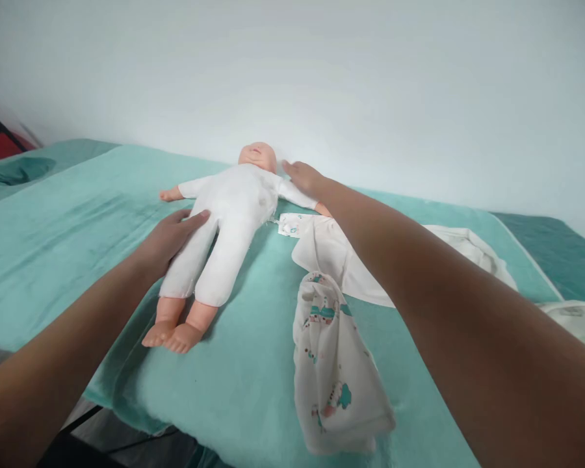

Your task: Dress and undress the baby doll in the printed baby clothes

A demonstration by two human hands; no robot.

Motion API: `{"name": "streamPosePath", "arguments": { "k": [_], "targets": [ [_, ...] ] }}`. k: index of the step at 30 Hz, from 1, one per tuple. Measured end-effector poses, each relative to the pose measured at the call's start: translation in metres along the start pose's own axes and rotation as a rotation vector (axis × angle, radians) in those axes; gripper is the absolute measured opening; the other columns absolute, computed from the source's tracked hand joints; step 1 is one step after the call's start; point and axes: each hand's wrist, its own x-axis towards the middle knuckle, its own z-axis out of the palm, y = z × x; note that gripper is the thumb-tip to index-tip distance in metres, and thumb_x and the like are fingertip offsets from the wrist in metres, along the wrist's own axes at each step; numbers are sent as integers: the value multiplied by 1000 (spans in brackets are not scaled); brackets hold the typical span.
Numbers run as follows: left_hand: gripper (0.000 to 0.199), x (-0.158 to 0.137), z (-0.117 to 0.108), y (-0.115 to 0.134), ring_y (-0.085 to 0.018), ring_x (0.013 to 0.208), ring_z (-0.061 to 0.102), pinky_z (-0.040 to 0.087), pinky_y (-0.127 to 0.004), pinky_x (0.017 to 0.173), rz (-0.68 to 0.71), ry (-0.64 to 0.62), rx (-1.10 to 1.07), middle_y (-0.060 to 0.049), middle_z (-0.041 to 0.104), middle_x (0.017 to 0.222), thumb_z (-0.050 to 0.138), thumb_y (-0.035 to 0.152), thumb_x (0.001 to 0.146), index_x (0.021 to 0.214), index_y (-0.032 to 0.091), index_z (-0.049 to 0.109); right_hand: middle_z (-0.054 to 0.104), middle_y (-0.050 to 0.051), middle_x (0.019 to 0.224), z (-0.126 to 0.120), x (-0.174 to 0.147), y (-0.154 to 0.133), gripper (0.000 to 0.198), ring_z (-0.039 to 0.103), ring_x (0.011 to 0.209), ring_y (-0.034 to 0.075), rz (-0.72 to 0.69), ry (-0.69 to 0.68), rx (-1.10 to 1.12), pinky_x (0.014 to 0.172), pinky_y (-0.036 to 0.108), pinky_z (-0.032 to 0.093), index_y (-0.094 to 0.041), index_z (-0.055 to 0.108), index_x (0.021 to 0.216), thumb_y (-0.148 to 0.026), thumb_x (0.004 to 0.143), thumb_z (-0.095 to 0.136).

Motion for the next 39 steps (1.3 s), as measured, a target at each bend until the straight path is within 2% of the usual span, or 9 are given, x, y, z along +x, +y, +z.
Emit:
{"name": "streamPosePath", "arguments": {
  "k": [2, 4, 10, 19, 22, 25, 28, 32, 39],
  "targets": [
    [44, -16, 1, 6, -33, 114, 61, 47, -48, 97, 210, 249, 207, -12, 66, 122, 71, 46, 76, 112, 22, 62, 70, 17, 100, -18, -23, 31, 67, 68, 94, 28, 121, -4, -89, 92, 45, 50, -16, 62, 96, -60, 99, 12],
    [33, -41, 7, 13, -31, 117, 58, 45, -44, 100, 369, 325, 332, -10, 65, 122, 66, 42, 80, 108, 24, 62, 69, 20, 93, -37, -56, 61, 66, 66, 96, 30, 197, 3, -180, 93, 48, 47, -15, 61, 85, -57, 100, 12],
    [47, -125, 66, 20, -29, 83, 65, 47, -36, 77, 277, -251, 395, -6, 71, 85, 71, 59, 71, 101, 24, 67, 69, 19, 99, -83, -156, 97, 41, 62, 93, 33, 207, -82, -312, 83, 50, 47, -21, 63, 79, -62, 82, 59],
    [18, -167, 134, 32, -21, 71, 60, 42, -29, 61, 252, -614, 318, -2, 66, 75, 66, 36, 73, 78, 20, 65, 71, 7, 111, -133, -234, 42, 29, 64, 98, 28, -138, -127, -317, 85, 40, 46, -26, 68, 110, -39, 87, 55],
    [12, -186, 145, 48, -24, 87, 62, 47, -34, 77, 491, -490, 369, -4, 66, 88, 62, 31, 76, 80, 20, 63, 71, 4, 116, -149, -264, 20, 29, 64, 105, 25, -231, -161, -167, 91, 36, 44, -25, 69, 110, -37, 87, 54],
    [11, -203, 152, 68, -29, 129, 45, 37, -44, 106, 908, -293, 446, -9, 54, 134, 60, 22, 77, 88, 23, 63, 71, 2, 116, -165, -296, -6, 29, 63, 108, 23, -289, -247, 33, 92, 33, 44, -23, 70, 108, -36, 88, 54],
    [13, -213, 154, 88, -28, 133, 40, 33, -44, 109, 1179, -308, 495, -7, 47, 142, 56, 18, 80, 91, 24, 61, 72, 1, 109, -185, -327, -32, 28, 63, 103, 22, -302, -291, 177, 88, 31, 45, -21, 72, 103, -38, 87, 56],
    [15, -218, 152, 107, -23, 101, 56, 43, -36, 90, 1244, -267, 544, -5, 61, 101, 49, 20, 86, 95, 24, 60, 72, 2, 102, -216, -355, -51, 29, 64, 96, 22, -277, -225, 163, 83, 32, 47, -22, 72, 101, -44, 85, 62],
    [10, -237, 148, 126, -20, 93, 56, 44, -32, 83, 1183, 112, 294, -3, 56, 95, 51, 22, 86, 96, 24, 53, 69, 6, 118, -230, -384, -25, 48, 65, 104, 31, -83, -289, 83, 87, 42, 53, -26, 64, 116, -56, 79, 72]
  ]
}}
